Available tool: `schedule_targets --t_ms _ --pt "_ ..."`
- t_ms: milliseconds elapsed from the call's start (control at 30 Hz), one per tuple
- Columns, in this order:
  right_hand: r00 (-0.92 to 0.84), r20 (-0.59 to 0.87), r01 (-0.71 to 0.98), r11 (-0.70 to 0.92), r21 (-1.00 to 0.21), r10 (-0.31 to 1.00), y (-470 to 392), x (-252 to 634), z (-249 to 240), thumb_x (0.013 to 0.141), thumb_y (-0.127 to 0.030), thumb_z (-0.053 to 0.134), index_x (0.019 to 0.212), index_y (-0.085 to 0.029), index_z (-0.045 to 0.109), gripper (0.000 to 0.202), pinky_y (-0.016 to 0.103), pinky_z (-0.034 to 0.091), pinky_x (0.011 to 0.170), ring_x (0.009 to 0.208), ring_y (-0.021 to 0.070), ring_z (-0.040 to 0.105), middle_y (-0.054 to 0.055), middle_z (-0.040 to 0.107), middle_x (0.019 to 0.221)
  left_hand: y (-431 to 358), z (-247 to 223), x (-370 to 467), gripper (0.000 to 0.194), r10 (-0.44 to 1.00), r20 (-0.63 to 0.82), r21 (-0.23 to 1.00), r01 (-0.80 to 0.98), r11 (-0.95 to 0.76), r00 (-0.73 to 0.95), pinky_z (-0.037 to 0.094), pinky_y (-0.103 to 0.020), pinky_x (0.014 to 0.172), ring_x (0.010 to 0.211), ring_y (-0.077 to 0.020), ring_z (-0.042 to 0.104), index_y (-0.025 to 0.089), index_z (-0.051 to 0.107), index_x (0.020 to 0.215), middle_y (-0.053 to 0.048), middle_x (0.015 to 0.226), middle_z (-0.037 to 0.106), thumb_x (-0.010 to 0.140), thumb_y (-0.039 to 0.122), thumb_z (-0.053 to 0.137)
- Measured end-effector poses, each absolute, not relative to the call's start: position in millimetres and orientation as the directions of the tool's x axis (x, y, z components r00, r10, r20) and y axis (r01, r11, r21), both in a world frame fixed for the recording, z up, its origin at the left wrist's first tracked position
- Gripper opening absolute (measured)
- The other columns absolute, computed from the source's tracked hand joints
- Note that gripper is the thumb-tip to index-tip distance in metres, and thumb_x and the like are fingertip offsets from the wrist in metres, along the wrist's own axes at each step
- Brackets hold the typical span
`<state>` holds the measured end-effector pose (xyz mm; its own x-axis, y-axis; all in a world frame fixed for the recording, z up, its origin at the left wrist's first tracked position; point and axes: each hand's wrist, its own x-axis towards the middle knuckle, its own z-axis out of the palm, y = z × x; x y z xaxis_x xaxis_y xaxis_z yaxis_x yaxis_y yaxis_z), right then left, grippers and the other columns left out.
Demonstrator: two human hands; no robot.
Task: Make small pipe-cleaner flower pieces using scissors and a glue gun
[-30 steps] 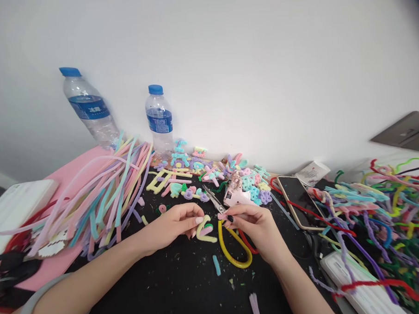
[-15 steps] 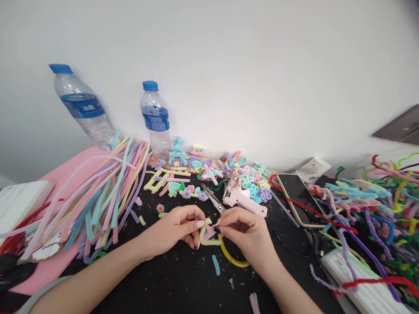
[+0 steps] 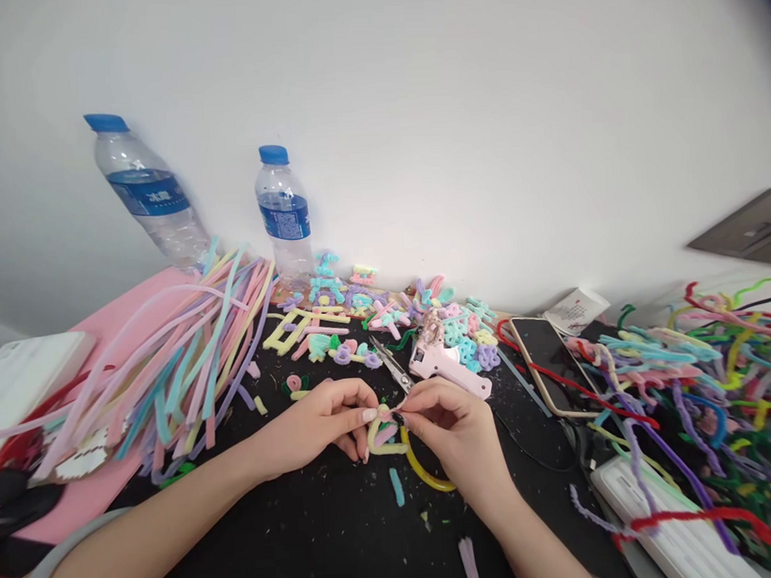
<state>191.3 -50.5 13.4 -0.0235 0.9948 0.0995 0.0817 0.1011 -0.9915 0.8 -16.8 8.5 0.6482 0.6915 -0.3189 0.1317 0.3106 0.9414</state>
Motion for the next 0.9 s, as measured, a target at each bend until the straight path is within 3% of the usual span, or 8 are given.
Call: schedule_targets --t_ms 367,900 --pt "-0.011 -0.019 -0.034 -0.020 -0.999 1.000 -49.3 189.7 16.1 0.063 -0.016 0.073 0.063 -0.019 0.069 0.004 0.025 0.048 0.057 0.065 0.0139 0.058 0.002 0.061 0.072 -16.9 10.7 0.0 0.019 0.689 -0.300 0.947 0.122 0.296 0.659 0.050 -0.023 0.060 0.062 -0.0132 0.066 0.017 0.053 0.087 0.001 0.066 0.065 0.087 0.036 0.052" --pt "-0.040 -0.143 -0.067 -0.146 -0.987 0.989 -50.7 189.3 15.5 0.064 -0.026 0.074 0.066 -0.017 0.066 0.012 0.024 0.044 0.060 0.064 0.0126 0.055 -0.001 0.060 0.069 -17.7 15.1 -0.8 0.015 0.697 -0.264 0.959 0.101 0.266 0.667 0.051 -0.024 0.063 0.068 -0.0145 0.068 0.017 0.053 0.086 0.000 0.073 0.068 0.088 0.031 0.052"
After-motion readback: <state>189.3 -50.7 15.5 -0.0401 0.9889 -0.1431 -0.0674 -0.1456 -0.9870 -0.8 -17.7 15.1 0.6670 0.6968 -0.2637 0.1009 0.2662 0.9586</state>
